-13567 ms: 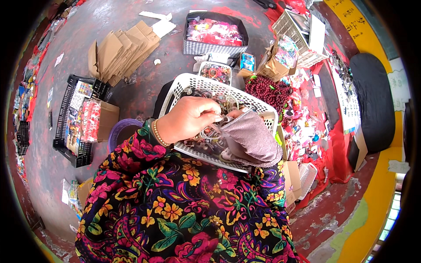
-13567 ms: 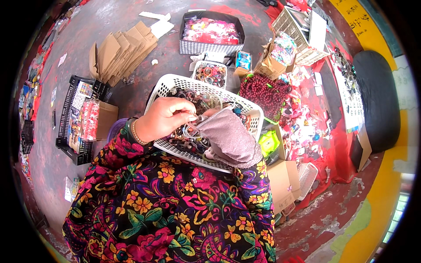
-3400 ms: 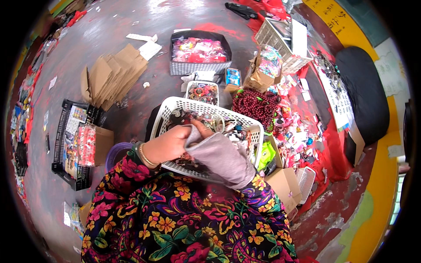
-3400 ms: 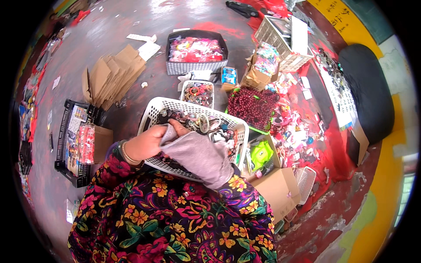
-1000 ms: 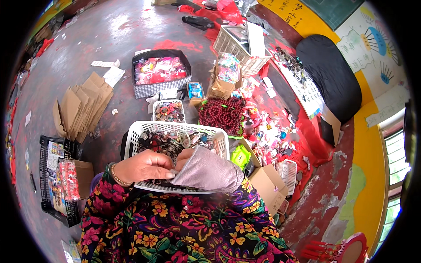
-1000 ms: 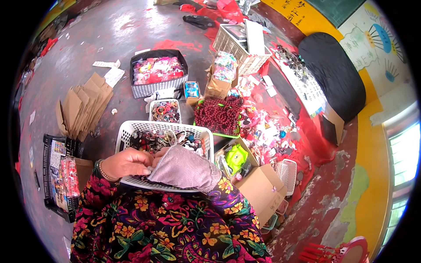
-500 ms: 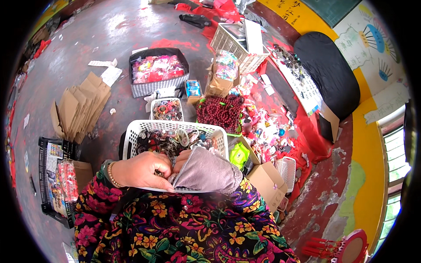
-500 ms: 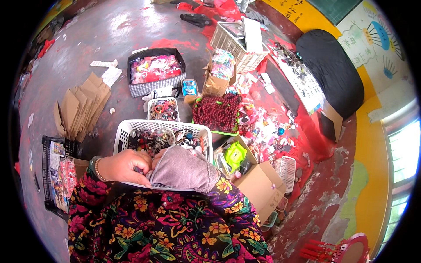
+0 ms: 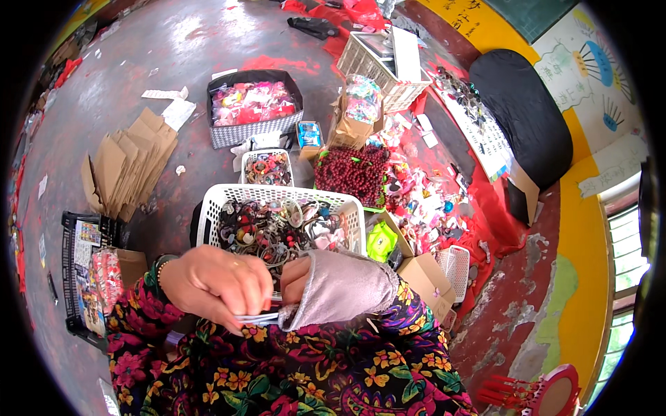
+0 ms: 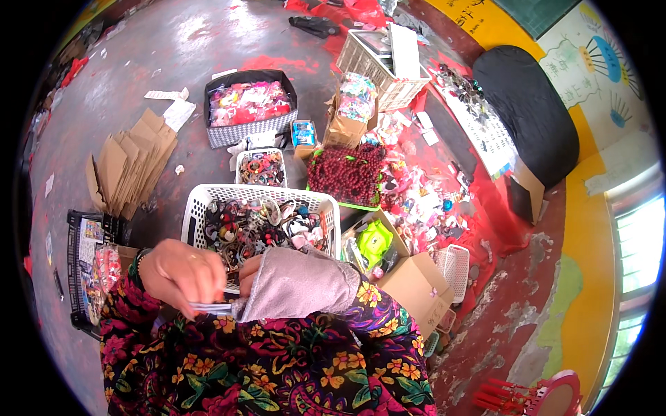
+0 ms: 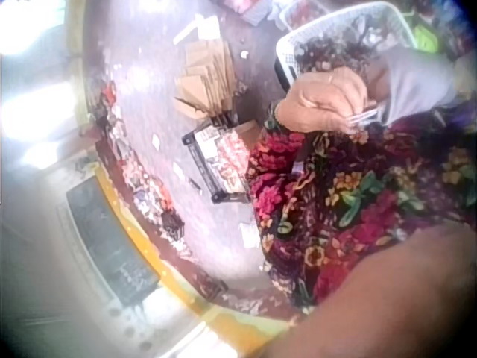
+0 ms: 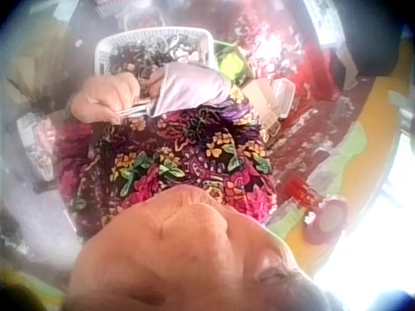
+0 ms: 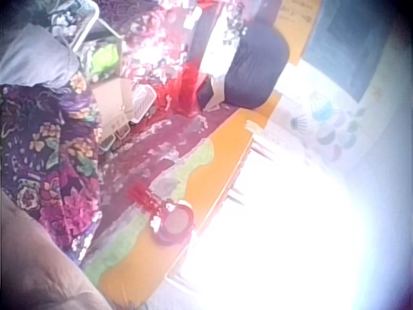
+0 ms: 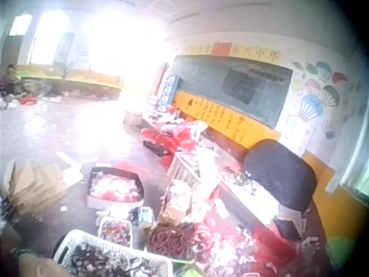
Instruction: The person sits on the floor and wipes small jewelry items, including rings and earrings, with a cloth. They pick up each item from a white plastic basket, rub it with the cloth, and place it back into the basket.
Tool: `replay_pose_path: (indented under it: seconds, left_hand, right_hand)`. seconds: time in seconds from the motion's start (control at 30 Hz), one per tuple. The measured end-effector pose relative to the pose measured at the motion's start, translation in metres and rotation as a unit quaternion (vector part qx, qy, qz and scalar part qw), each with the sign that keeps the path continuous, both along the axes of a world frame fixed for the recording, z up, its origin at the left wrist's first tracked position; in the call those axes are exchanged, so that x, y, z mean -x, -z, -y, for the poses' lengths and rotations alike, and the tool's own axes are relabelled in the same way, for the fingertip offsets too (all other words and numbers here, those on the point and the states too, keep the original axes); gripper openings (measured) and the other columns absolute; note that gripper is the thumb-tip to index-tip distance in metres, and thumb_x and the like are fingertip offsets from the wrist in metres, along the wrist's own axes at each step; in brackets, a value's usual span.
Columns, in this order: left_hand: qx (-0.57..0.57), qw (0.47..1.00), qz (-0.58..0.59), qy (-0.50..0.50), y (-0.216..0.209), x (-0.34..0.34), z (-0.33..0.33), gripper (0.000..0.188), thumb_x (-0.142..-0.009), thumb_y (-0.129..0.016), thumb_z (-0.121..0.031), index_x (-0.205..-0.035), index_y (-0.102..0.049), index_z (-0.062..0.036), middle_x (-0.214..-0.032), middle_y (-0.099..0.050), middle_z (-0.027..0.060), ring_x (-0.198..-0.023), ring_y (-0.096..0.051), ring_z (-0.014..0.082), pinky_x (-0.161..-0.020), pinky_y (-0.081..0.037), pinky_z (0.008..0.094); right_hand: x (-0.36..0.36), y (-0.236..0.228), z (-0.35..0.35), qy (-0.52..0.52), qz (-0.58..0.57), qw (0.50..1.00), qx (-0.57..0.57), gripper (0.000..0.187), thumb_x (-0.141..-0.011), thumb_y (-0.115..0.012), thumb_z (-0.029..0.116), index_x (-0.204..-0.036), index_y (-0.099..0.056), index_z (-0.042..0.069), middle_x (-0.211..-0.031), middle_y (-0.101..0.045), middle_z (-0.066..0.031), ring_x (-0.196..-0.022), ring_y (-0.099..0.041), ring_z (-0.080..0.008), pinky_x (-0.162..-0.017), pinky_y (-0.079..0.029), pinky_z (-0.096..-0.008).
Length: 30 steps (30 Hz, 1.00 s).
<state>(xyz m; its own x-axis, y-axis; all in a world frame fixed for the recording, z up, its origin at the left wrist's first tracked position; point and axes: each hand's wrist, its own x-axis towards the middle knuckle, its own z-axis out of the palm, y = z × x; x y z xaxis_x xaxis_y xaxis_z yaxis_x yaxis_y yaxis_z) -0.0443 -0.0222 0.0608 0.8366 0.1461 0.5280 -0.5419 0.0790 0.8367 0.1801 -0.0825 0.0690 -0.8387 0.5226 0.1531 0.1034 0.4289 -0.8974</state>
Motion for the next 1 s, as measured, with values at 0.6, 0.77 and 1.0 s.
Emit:
replay_pose_path:
  seconds: [0.6,0.77,1.0]
  left_hand:
    - [-0.151,0.91,-0.255,-0.29,0.015,-0.008,0.006,0.019,-0.082,-0.067,-0.014,-0.09,-0.057,0.0,-0.088,-0.055,0.008,-0.081,-0.054,0.0174,-0.073,-0.043,0.0297]
    - [-0.244,0.896,-0.251,-0.275,0.015,-0.009,-0.005,0.023,-0.078,-0.07,-0.013,-0.075,-0.05,-0.0016,-0.075,-0.052,0.0075,-0.069,-0.052,0.0215,-0.065,-0.042,0.0305]
    - [0.055,0.941,-0.221,-0.25,0.032,-0.007,-0.001,0.014,-0.083,-0.064,-0.008,-0.076,-0.054,-0.0017,-0.08,-0.056,0.0044,-0.07,-0.05,0.0116,-0.064,-0.04,0.0255]
  right_hand:
    - [0.007,0.025,-0.008,0.229,-0.039,0.97,-0.07,0.014,-0.071,-0.063,0.004,-0.085,-0.063,0.004,-0.075,-0.06,-0.0094,-0.067,-0.06,-0.0248,-0.059,-0.045,-0.0343]
    - [-0.001,0.028,-0.009,0.232,0.035,0.97,0.059,0.013,-0.076,-0.063,0.006,-0.088,-0.061,0.001,-0.079,-0.06,-0.0069,-0.07,-0.057,-0.0166,-0.062,-0.044,-0.0281]
    - [0.002,0.029,-0.009,0.247,0.035,0.955,0.162,0.011,-0.08,-0.064,0.007,-0.088,-0.061,0.0,-0.078,-0.061,-0.0046,-0.073,-0.056,-0.0112,-0.064,-0.045,-0.0263]
